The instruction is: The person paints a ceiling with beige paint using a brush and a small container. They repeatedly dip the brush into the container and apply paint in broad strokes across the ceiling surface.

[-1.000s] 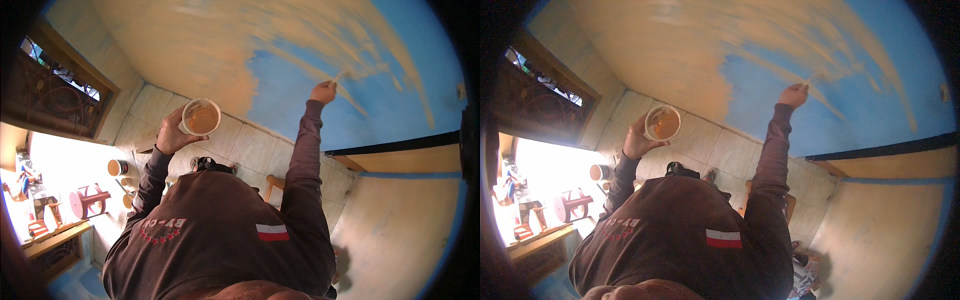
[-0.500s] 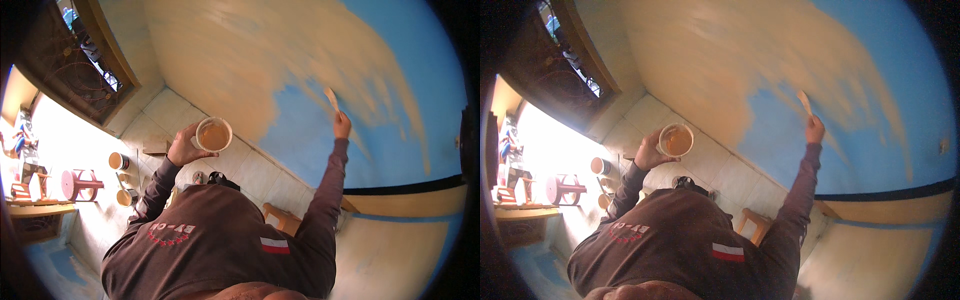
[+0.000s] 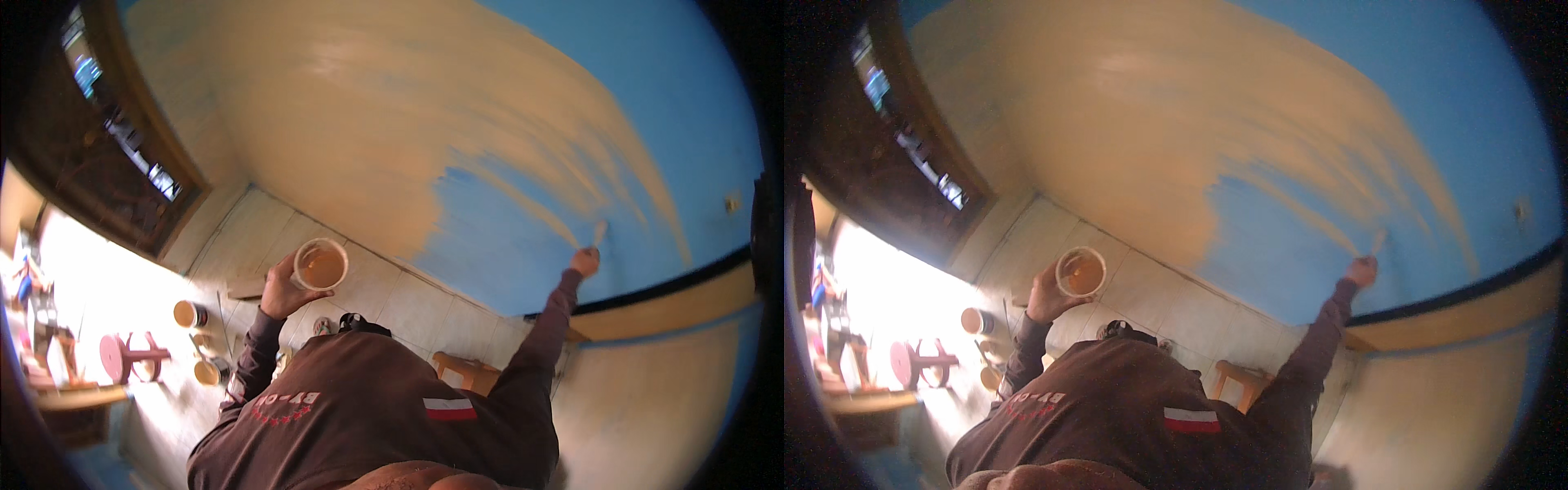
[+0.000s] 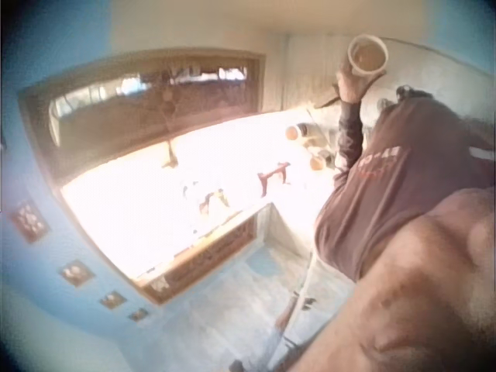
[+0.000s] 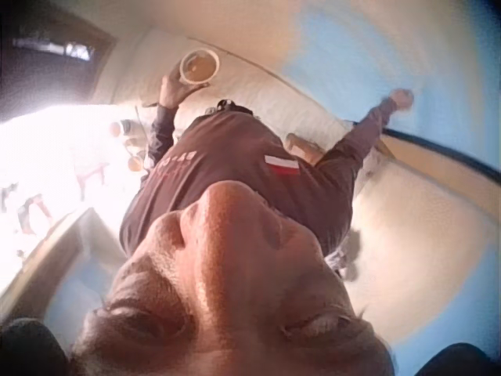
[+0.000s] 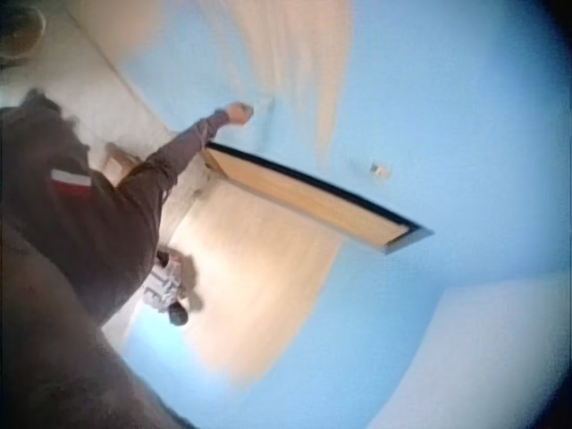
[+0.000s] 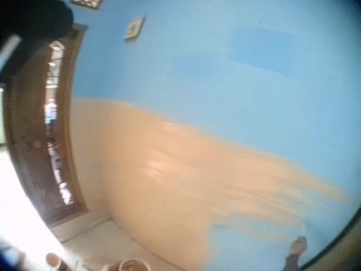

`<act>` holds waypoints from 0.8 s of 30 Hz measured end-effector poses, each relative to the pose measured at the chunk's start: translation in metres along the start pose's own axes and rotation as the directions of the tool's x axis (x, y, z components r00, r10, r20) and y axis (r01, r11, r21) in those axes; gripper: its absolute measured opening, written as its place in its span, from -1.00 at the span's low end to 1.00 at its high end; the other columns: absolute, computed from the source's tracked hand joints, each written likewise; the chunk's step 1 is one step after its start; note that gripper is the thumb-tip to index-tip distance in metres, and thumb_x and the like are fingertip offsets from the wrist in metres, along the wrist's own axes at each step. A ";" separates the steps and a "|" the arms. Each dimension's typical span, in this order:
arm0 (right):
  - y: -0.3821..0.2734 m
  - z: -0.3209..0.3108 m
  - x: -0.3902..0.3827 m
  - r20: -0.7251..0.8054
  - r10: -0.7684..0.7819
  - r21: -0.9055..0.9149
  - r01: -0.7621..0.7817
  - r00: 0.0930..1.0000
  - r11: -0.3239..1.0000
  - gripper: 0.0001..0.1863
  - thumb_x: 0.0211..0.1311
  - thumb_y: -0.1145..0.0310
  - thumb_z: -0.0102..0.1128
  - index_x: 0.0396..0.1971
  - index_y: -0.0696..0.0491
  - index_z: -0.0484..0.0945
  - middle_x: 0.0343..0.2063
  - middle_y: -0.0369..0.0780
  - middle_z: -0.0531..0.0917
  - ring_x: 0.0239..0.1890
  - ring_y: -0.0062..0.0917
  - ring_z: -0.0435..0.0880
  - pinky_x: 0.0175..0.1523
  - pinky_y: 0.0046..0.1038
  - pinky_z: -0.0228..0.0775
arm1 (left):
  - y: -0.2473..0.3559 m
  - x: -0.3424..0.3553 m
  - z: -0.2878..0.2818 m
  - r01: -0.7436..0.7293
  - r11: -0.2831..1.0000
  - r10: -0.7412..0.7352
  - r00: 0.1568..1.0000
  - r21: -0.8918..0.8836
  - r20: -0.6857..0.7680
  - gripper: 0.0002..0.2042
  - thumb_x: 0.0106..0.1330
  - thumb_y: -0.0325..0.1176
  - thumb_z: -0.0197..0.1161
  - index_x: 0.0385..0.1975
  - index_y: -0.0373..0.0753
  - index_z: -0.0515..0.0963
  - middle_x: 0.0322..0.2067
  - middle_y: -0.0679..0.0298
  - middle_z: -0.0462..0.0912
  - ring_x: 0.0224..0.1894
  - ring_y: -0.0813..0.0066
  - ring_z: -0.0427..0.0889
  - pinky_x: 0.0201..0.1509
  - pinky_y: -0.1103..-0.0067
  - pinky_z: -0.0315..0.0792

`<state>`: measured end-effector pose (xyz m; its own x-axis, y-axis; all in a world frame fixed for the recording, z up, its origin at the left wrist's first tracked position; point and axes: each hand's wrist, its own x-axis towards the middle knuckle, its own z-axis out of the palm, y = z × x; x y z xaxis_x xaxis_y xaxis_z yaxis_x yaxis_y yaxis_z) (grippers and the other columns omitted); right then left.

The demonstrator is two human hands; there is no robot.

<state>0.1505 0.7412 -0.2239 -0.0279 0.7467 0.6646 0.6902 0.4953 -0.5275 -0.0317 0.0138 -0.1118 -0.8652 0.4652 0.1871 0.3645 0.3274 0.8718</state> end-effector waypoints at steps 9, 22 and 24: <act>-0.230 -0.061 -0.078 -0.013 -0.157 0.394 0.149 0.988 0.907 -0.79 0.37 0.31 0.11 -0.22 0.13 0.63 -0.47 -0.02 0.64 -0.47 -0.12 0.60 -0.32 -0.24 0.46 | 0.035 0.019 -0.034 -0.112 0.991 0.120 0.986 -0.072 0.119 -0.13 -0.18 -0.16 0.69 0.19 -0.37 0.43 0.06 0.07 0.63 0.15 0.27 0.60 0.23 0.36 0.46; -0.170 -0.092 -0.009 0.290 -0.356 0.448 0.203 0.888 0.871 -0.76 0.33 0.32 0.21 -0.13 0.13 0.65 -0.46 -0.07 0.66 -0.43 -0.47 0.64 -0.26 -0.40 0.46 | 0.032 0.026 -0.034 -0.107 0.986 0.133 0.969 -0.130 0.210 -0.06 -0.21 -0.16 0.71 0.22 -0.41 0.37 0.13 0.05 0.57 0.22 0.26 0.53 0.31 0.34 0.41; -0.127 -0.109 0.009 0.239 -0.266 0.357 0.171 0.934 0.918 -0.77 0.33 0.33 0.21 -0.14 0.14 0.66 -0.42 -0.07 0.69 -0.39 -0.40 0.67 -0.22 -0.36 0.49 | 0.032 0.025 -0.034 -0.089 0.987 0.115 0.972 -0.130 0.204 -0.06 -0.21 -0.15 0.71 0.22 -0.40 0.38 0.12 0.06 0.58 0.21 0.26 0.53 0.31 0.34 0.41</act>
<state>0.1413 0.6366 -0.0931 -0.3824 0.6713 0.6349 0.3713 0.7409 -0.5597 -0.0531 0.0079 -0.0639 -0.7291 0.6576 0.1897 0.3923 0.1745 0.9031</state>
